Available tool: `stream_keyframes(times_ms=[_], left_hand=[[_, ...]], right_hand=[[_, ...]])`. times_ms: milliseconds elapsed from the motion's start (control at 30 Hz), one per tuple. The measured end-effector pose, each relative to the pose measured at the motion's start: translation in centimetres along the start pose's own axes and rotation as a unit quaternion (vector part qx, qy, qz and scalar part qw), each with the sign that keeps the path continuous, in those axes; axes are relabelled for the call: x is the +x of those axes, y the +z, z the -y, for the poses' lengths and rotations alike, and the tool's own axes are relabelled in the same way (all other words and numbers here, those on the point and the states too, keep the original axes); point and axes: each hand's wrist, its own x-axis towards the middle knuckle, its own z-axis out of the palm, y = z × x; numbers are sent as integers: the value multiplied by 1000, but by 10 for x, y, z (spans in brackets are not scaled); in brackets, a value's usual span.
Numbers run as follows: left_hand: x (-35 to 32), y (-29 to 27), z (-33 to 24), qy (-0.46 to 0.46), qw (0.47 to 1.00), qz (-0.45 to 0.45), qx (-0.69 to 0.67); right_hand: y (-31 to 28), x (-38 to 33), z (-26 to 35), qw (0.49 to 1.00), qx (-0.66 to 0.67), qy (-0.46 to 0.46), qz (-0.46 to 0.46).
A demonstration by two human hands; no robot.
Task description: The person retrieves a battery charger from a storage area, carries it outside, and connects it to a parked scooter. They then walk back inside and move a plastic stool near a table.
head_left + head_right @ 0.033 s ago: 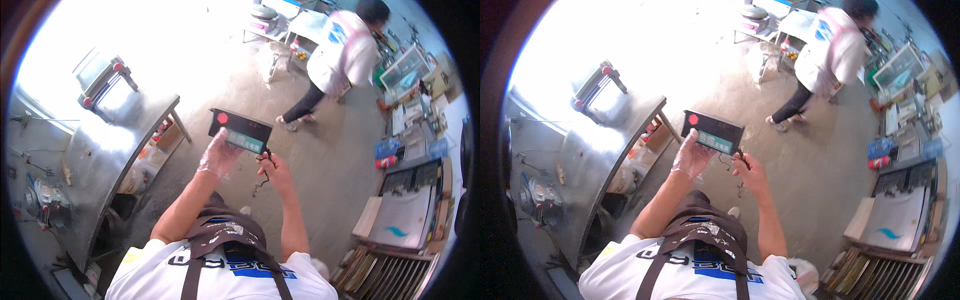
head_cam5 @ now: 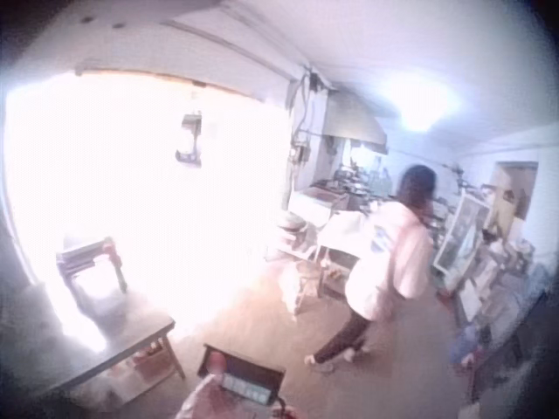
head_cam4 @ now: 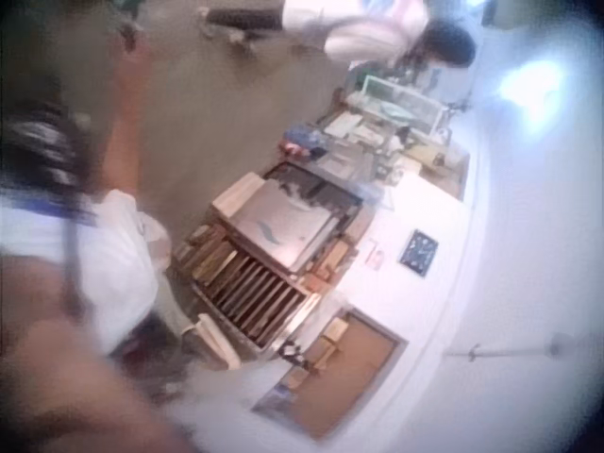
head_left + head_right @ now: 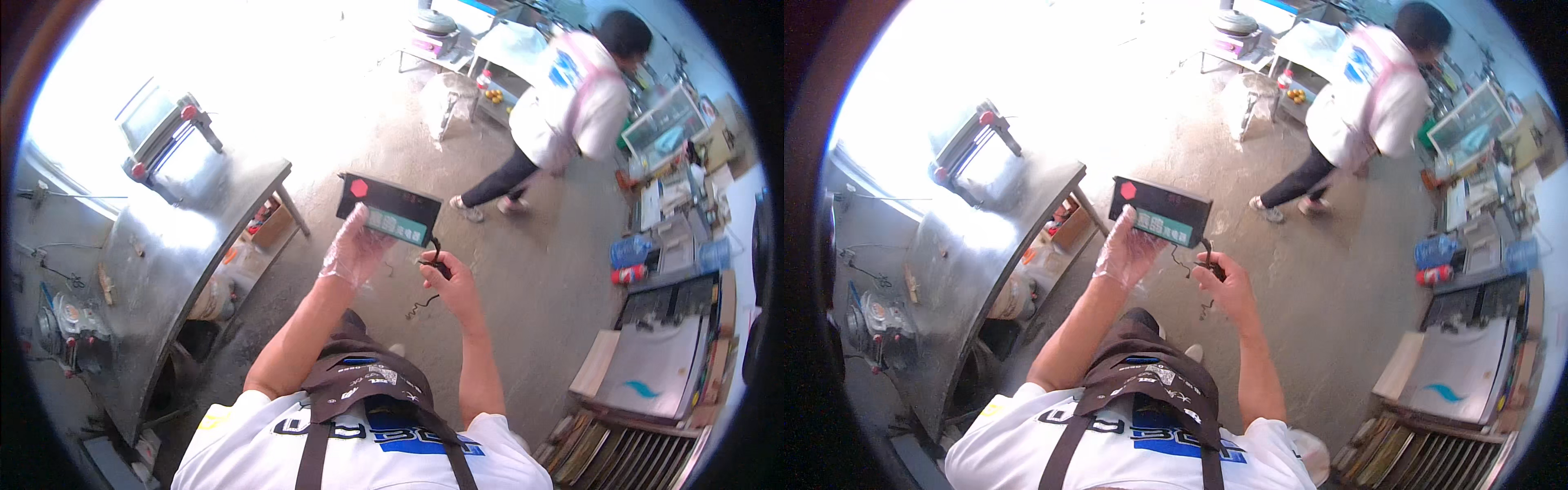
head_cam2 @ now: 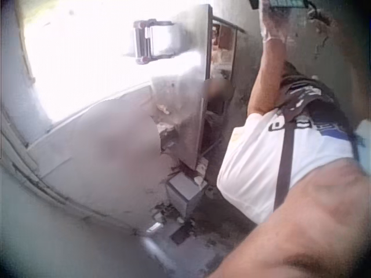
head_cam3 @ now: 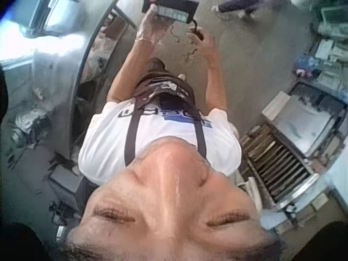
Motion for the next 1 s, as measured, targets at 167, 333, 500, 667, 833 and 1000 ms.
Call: stream_keyframes(times_ms=[167,333,500,667,833,1000], left_hand=[[187,16,-32,58,998,-11,-32],[355,3,-64,54,994,23,-88],[481,11,-125,79,992,-40,-94],[607,-9,-200,129,988,-28,-78],[732,-18,-288,198,975,-81,-58],[799,-41,-378,242,958,-132,-80]], right_hand=[[-44,176,46,996,-84,-12,-18],[-55,342,61,996,-93,13,8],[-47,503,76,997,-69,15,15],[-23,673,57,995,-80,-10,62],[22,860,48,990,-47,2,134],[97,983,68,971,-80,22,226]])
